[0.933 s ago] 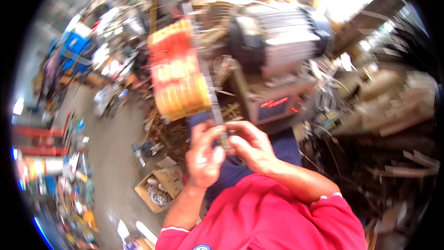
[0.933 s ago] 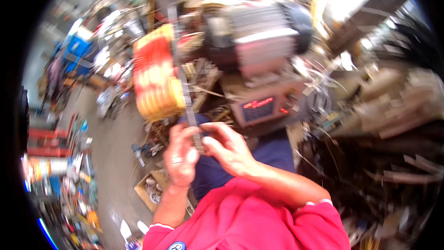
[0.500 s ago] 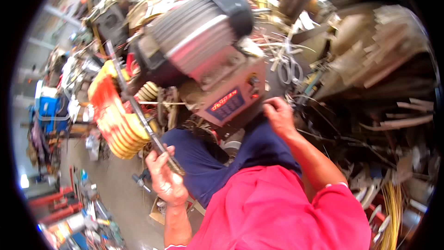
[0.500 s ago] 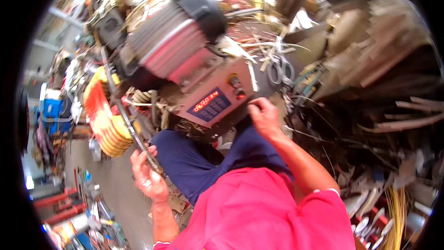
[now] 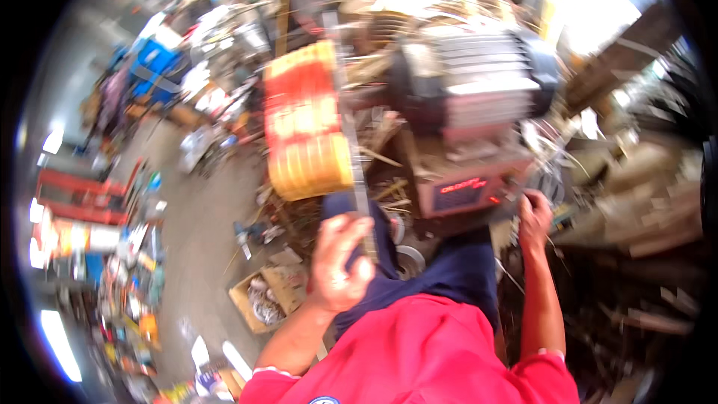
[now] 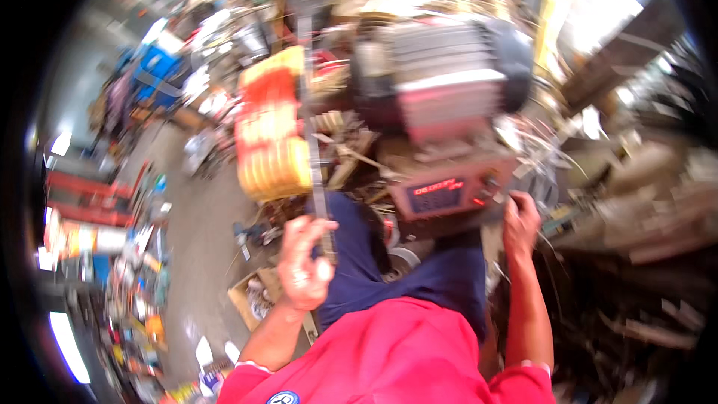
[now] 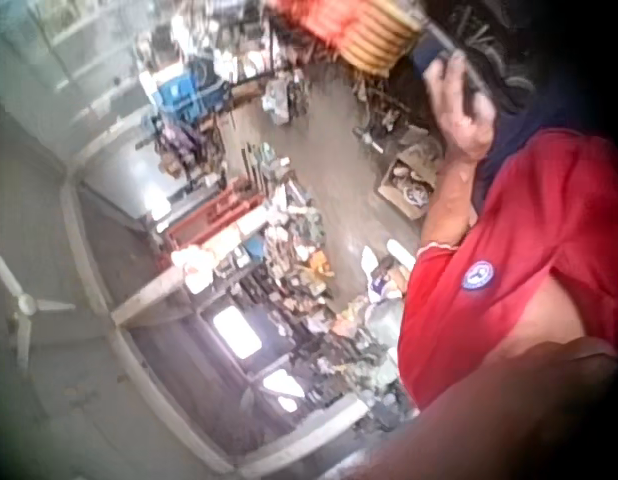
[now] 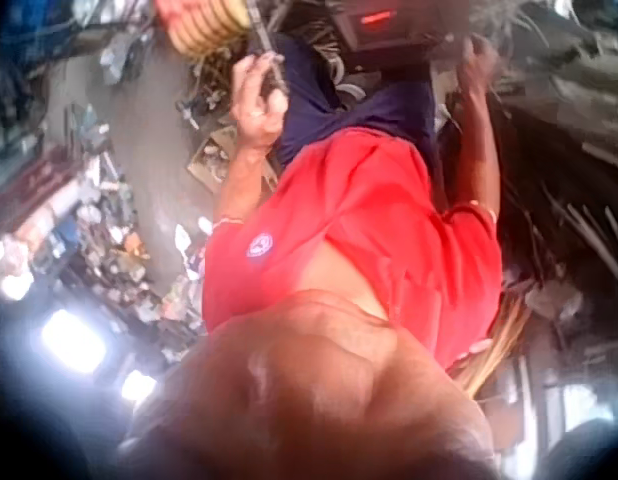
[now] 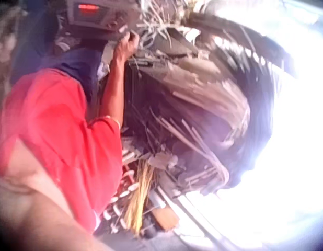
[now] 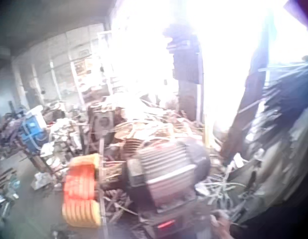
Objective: The person winds copper wire onto a wooden former using a motorized coil winding machine. They use pliers to cut the wire and tie off the coil with a thin string. Finally, they remove the completed coil from the machine and place it on a nearby table.
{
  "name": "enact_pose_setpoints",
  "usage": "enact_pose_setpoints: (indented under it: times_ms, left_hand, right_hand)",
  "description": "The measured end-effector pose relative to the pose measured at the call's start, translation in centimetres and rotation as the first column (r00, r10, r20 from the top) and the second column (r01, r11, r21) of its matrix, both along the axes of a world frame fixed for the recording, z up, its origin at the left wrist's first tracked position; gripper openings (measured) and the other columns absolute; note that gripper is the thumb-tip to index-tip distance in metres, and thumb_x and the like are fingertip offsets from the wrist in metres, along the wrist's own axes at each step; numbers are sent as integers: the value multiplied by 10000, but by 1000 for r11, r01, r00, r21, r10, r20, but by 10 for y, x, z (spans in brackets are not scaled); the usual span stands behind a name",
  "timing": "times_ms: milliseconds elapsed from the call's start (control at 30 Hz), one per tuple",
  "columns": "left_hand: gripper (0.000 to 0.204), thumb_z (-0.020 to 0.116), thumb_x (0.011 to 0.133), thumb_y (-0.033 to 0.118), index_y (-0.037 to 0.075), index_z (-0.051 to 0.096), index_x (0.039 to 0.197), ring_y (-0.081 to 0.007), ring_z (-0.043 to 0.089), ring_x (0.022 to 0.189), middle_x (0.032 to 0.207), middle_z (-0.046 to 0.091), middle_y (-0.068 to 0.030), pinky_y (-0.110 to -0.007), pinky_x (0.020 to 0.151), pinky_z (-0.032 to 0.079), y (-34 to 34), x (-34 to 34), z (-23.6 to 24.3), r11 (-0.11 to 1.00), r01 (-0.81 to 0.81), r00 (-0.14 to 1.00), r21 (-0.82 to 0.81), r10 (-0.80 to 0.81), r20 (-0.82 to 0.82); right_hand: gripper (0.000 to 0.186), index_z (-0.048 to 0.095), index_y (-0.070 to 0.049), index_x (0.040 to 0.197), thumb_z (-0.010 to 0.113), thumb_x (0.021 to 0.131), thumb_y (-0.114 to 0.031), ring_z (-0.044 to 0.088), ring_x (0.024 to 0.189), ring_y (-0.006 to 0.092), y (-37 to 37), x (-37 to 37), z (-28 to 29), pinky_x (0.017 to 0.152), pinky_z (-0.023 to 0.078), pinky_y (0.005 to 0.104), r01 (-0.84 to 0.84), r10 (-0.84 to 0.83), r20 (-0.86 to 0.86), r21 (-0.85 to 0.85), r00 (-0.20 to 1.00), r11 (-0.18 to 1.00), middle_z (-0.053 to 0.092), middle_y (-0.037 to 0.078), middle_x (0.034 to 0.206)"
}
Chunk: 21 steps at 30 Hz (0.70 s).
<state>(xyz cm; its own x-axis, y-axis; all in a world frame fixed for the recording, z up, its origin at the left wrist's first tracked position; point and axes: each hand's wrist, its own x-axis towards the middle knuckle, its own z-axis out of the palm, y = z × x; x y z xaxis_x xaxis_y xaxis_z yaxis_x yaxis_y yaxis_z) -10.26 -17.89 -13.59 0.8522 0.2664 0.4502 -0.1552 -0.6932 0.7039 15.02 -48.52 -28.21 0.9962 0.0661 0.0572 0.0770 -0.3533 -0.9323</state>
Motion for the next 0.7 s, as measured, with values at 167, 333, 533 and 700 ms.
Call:
enact_pose_setpoints:
  times_ms: [167, 333, 533, 700]
  left_hand:
    - [580, 609, 946, 286, -68, 497, 1391, -327, 614, 1179, 1317, 565, -225, -451, 1034, 486, -14, 6, -8, 950, 25, 996, -311, 3, 88]
    - [604, 602, 941, 300, -66, 470, 1402, -335, 618, 1171, 1287, 601, -245, -438, 1013, 500, -16, 13, -10, 974, 11, 993, -226, 15, 116]
    - [631, 534, 918, 299, -74, 447, 1420, -316, 614, 1153, 1294, 607, -253, -421, 1006, 487, -13, 9, -12, 992, -51, 993, -117, 63, 104]
    - [660, 553, 902, 298, -72, 428, 1434, -344, 616, 1164, 1287, 602, -268, -439, 1001, 484, -20, 8, -5, 985, -100, 993, -141, 109, 56]
  right_hand:
    - [197, 713, -32, 1014, 628, 908, -174, 664, 728, 216, -16, 38, -12, 713, 524, 341, 168, -156, 88, -138, 984, 976, 709, 144, 818]
    - [190, 720, -50, 990, 618, 898, -183, 694, 799, 313, -39, 53, -22, 746, 536, 387, 233, -221, 94, -145, 971, 962, 722, 163, 884]
    - [178, 724, -81, 956, 596, 892, -186, 668, 931, 363, -27, 80, -28, 826, 526, 448, 158, -94, 216, -303, 972, 940, 693, 155, 965]
    - [163, 728, -108, 944, 592, 898, -187, 668, 934, 353, 2, 128, -26, 822, 536, 454, 168, -44, 241, -523, 970, 836, 676, 133, 963]
